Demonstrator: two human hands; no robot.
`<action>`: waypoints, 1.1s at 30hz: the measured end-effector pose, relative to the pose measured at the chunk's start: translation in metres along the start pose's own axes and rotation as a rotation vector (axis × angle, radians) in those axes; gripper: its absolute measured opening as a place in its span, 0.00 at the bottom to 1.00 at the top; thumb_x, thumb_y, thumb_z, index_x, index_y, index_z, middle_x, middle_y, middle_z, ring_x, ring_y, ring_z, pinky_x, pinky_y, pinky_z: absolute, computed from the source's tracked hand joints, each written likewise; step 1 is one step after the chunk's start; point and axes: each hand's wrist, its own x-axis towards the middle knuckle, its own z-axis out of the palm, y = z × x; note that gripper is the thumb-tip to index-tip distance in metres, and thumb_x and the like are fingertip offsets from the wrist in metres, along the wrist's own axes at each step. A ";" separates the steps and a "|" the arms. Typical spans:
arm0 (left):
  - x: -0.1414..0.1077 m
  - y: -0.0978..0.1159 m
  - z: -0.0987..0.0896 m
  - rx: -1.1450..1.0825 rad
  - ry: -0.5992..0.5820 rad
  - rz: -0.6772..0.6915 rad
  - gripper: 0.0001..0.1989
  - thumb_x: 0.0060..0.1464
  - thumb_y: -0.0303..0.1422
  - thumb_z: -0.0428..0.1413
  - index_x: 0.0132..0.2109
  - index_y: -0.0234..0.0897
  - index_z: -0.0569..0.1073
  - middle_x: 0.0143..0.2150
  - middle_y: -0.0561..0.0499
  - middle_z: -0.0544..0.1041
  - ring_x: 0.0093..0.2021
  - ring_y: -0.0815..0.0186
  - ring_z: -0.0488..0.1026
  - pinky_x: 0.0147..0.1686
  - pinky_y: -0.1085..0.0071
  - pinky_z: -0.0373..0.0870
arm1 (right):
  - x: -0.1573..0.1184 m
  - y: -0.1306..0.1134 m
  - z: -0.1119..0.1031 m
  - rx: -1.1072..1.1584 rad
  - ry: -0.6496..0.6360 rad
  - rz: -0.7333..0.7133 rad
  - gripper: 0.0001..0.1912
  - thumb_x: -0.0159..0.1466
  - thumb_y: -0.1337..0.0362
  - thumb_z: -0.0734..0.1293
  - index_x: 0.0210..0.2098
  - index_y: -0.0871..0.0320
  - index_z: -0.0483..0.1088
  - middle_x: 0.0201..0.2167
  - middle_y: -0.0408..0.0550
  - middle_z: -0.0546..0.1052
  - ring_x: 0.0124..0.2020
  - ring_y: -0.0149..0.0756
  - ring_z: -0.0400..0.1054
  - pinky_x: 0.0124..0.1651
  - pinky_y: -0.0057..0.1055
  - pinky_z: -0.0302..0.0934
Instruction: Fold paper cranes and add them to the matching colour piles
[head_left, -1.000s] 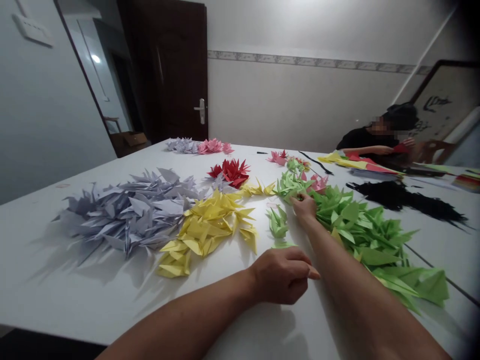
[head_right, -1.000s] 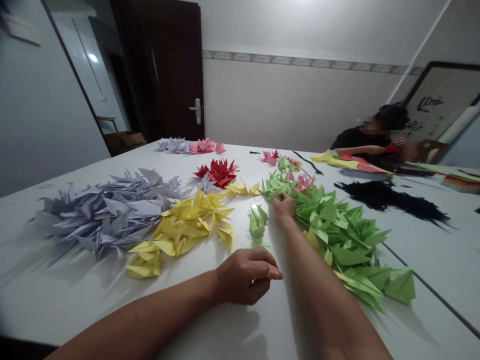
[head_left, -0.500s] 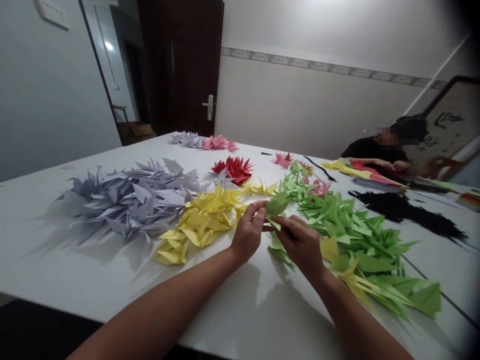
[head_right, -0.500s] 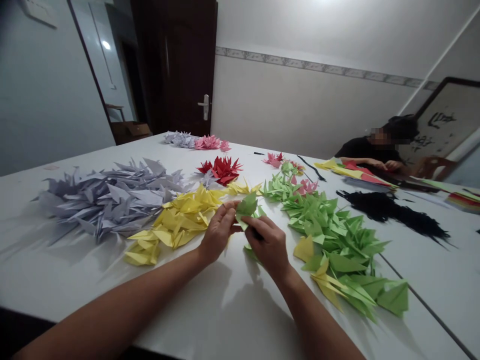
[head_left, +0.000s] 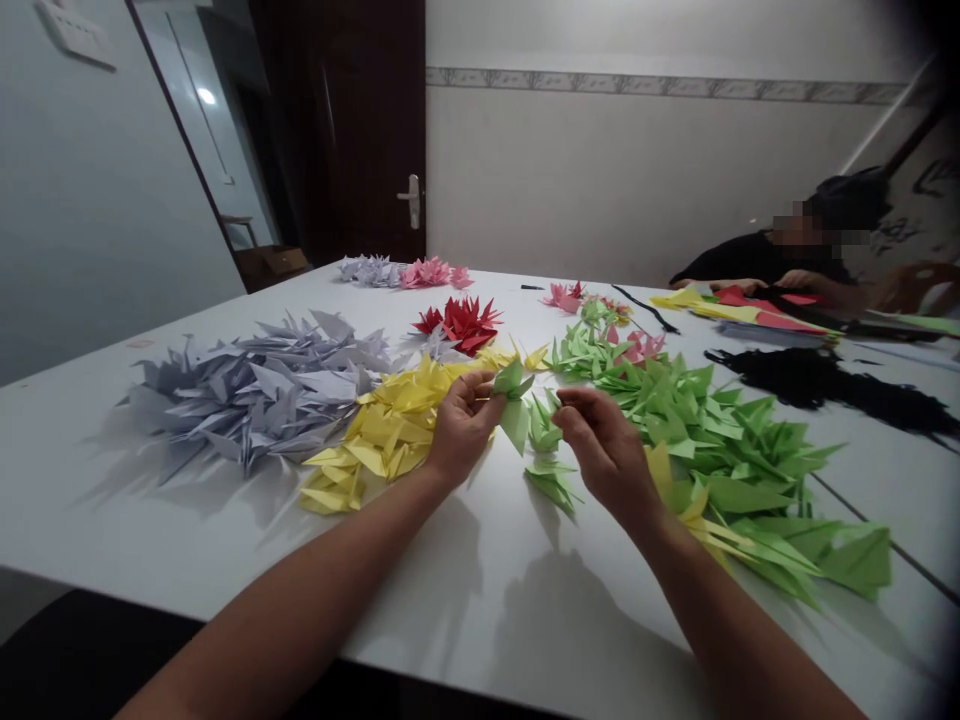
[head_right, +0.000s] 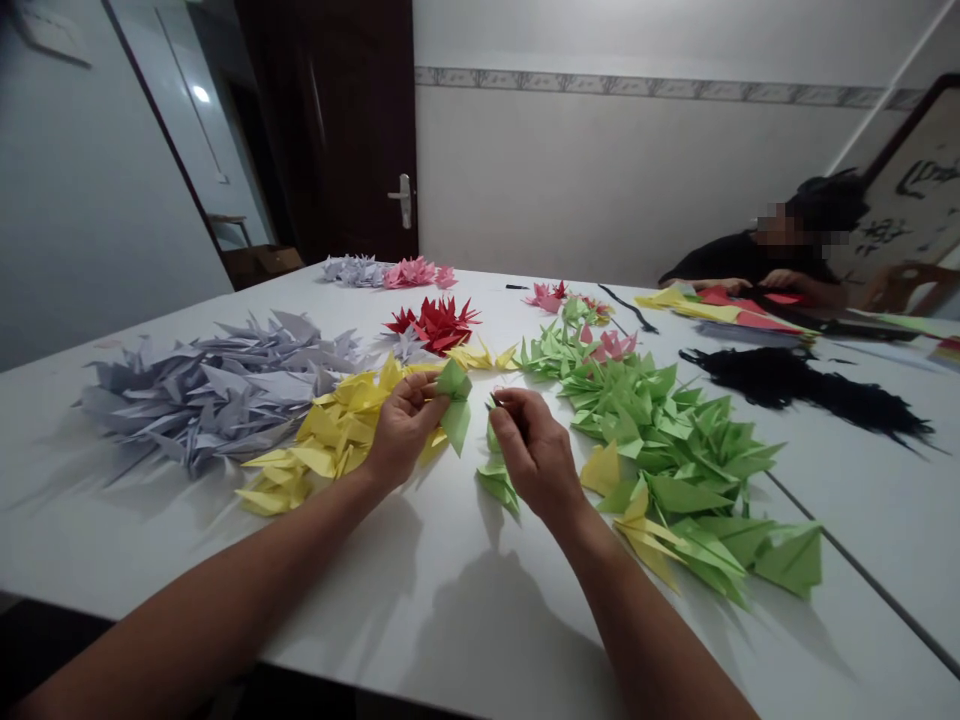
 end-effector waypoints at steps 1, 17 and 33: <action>-0.001 0.000 0.000 0.000 -0.011 -0.004 0.20 0.41 0.36 0.64 0.41 0.35 0.69 0.32 0.52 0.75 0.29 0.72 0.71 0.30 0.76 0.67 | 0.000 -0.002 0.001 -0.021 0.015 -0.014 0.12 0.64 0.59 0.59 0.43 0.58 0.66 0.30 0.46 0.73 0.27 0.31 0.66 0.29 0.28 0.62; -0.010 -0.002 0.006 0.079 -0.154 0.041 0.17 0.44 0.31 0.61 0.43 0.35 0.68 0.36 0.50 0.74 0.35 0.70 0.73 0.34 0.75 0.69 | 0.002 -0.002 0.003 -0.247 -0.100 -0.144 0.09 0.64 0.63 0.61 0.35 0.59 0.72 0.29 0.49 0.76 0.30 0.35 0.69 0.34 0.29 0.61; -0.009 0.001 0.005 0.010 -0.133 -0.077 0.11 0.43 0.34 0.62 0.34 0.33 0.72 0.29 0.54 0.74 0.27 0.73 0.71 0.28 0.77 0.69 | 0.004 -0.004 -0.001 -0.176 -0.074 -0.078 0.09 0.63 0.62 0.62 0.36 0.58 0.72 0.30 0.47 0.77 0.28 0.33 0.69 0.33 0.28 0.61</action>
